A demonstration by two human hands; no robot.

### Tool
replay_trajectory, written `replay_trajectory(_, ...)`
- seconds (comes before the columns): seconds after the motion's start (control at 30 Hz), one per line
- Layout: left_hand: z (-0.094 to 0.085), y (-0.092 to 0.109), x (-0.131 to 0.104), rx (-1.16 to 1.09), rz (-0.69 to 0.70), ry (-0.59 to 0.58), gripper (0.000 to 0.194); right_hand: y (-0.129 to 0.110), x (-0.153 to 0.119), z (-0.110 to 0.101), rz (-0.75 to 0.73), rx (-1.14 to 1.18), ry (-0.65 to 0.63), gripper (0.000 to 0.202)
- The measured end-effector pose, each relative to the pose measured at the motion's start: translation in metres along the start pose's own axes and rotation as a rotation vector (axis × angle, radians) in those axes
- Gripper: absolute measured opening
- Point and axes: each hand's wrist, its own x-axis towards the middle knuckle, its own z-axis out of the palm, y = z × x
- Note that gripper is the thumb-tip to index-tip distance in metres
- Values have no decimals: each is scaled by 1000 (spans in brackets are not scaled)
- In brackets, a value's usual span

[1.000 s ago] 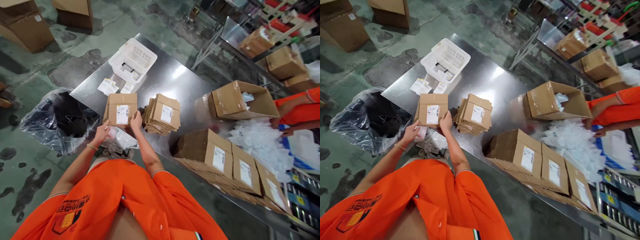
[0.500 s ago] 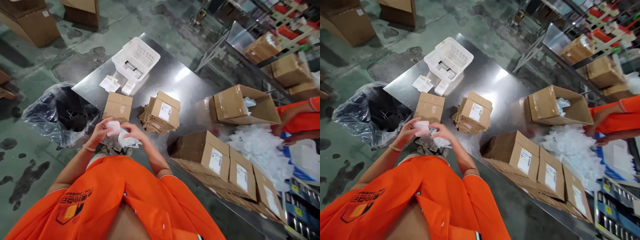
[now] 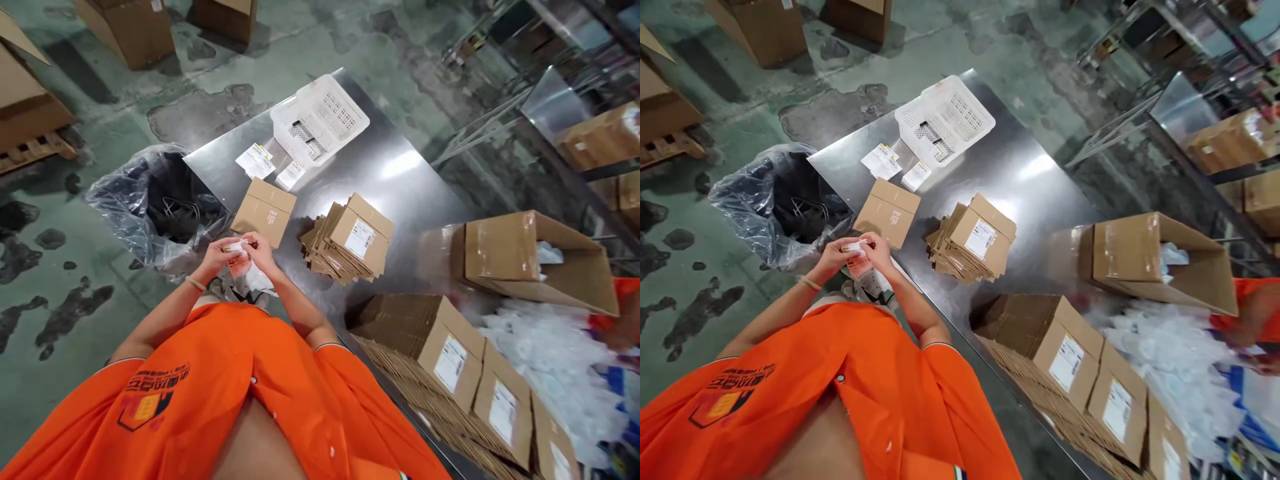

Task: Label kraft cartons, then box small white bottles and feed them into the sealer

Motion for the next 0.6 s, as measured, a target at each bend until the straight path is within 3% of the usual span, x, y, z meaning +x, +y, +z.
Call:
replay_trajectory(0.13,4,2,16,57,-47,-1,71,6,-5,-5,13,-128,24,1)
replay_trajectory(0.33,15,-7,40,134,-149,-26,50,16,-18,-18,-77,-411,163,23)
replay_trajectory(0.47,16,-23,47,157,-296,-152,44,9,35,-46,10,-492,411,18)
replay_trajectory(0.6,17,-45,50,136,-297,-208,54,1,106,-74,136,-528,468,13)
